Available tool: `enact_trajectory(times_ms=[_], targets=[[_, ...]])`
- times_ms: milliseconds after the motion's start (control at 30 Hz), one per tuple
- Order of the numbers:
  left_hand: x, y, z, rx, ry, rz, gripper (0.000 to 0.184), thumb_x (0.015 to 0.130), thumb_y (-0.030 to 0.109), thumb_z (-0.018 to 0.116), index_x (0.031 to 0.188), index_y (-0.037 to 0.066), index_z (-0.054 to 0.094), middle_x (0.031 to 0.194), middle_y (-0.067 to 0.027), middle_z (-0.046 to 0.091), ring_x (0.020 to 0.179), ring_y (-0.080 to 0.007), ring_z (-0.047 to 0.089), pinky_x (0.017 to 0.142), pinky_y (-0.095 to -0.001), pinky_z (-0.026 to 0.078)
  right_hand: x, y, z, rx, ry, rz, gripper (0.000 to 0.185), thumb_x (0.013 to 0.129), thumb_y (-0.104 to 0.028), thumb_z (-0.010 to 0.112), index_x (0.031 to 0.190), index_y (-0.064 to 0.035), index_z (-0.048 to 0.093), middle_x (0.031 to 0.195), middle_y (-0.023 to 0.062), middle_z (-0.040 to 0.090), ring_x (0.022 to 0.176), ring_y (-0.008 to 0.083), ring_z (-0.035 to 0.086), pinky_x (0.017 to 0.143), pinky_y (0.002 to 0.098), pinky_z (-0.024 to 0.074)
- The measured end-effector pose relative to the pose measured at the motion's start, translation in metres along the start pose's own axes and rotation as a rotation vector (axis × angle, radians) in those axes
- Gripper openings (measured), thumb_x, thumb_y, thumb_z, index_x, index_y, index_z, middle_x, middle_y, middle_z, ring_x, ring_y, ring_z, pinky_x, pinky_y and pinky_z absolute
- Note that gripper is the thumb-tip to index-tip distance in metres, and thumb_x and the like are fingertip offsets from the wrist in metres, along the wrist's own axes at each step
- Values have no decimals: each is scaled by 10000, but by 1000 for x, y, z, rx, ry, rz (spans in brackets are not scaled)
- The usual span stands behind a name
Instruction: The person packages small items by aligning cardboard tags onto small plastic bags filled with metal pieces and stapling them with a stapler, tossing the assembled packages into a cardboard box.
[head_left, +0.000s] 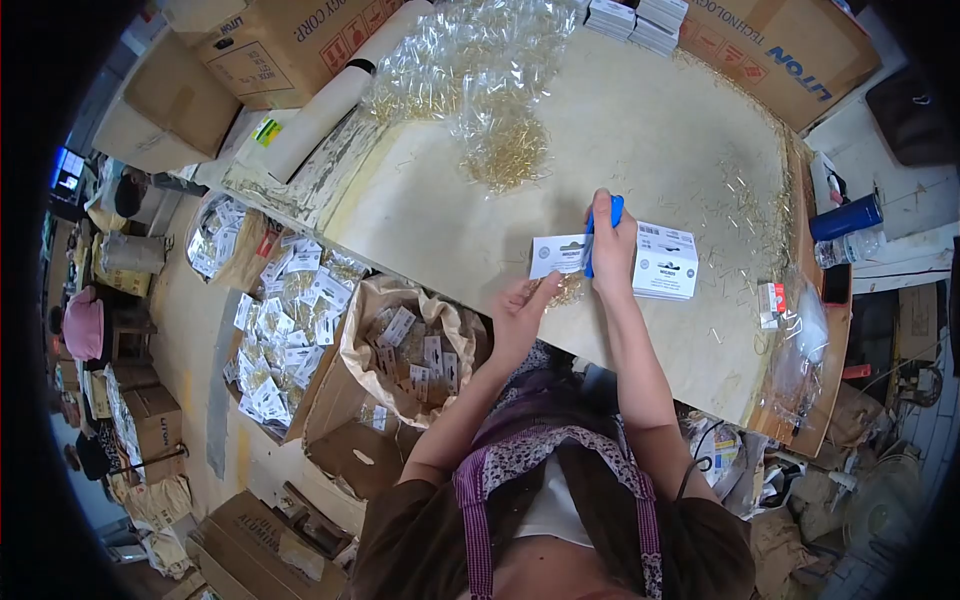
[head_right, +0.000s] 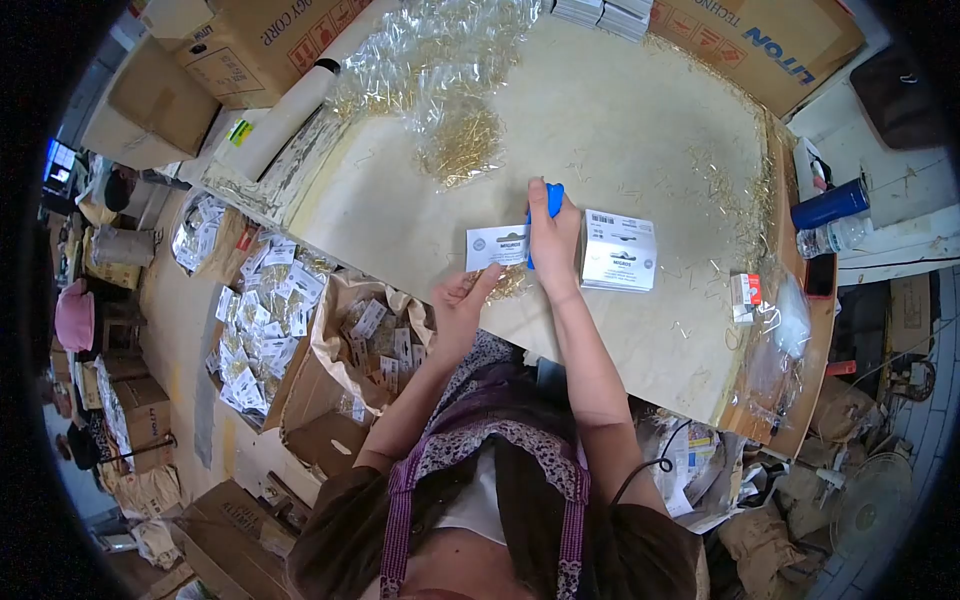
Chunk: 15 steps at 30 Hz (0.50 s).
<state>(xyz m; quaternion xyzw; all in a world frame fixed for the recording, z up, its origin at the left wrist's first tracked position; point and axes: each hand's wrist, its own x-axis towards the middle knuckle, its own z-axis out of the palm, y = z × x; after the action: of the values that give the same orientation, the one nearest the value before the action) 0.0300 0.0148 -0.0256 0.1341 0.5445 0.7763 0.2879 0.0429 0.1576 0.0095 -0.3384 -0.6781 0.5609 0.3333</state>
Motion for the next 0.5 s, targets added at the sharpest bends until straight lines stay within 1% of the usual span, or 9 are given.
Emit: enact_trajectory(times_ms=[133,200,233,300,333,400,500], targets=[[-3,0,5,-22,-20,9,192,853,85,592,987,-48,630,899,-26,640,759,-43,549,705,-192,433,-2,4,-3,-13,17,14,472,880,-463,481,719,-24,549,562,5,479,518,85,423,483,256,344],[1,2,8,5,50,36,170,850,110,604,874,-54,639,799,15,611,701,-17,501,608,-175,392,-4,-2,-3,51,-11,-43,451,886,-445,482,747,-21,554,583,14,505,521,91,455,489,246,368],[2,0,8,4,51,36,170,850,110,604,874,-54,639,799,15,611,701,-17,501,608,-175,392,-9,-8,-2,51,-12,-43,451,886,-445,482,747,-21,554,583,14,505,521,91,455,489,246,368],[5,-9,5,78,-56,38,133,852,84,586,838,-39,634,751,34,583,663,-11,469,567,-176,368,-23,-22,4,186,-73,-47,459,891,-451,466,781,-14,554,607,26,530,547,98,499,507,241,401],[6,-14,4,78,-61,37,133,852,84,586,838,-39,634,751,34,583,663,-11,469,567,-176,368,-26,-22,6,186,-69,-48,459,891,-451,466,781,-14,554,607,26,530,547,98,499,507,241,401],[4,-18,4,92,-115,71,93,842,27,565,860,-28,639,720,39,567,629,-6,449,550,-170,357,-31,-22,8,267,-91,-54,465,891,-457,463,794,-11,547,623,35,543,565,101,529,520,232,423],[-3,-10,15,49,-90,101,84,836,8,554,821,-33,625,732,28,584,648,-13,474,570,-175,379,-34,-20,6,238,-63,-28,449,893,-465,453,804,-30,524,631,27,521,530,91,499,484,218,406]])
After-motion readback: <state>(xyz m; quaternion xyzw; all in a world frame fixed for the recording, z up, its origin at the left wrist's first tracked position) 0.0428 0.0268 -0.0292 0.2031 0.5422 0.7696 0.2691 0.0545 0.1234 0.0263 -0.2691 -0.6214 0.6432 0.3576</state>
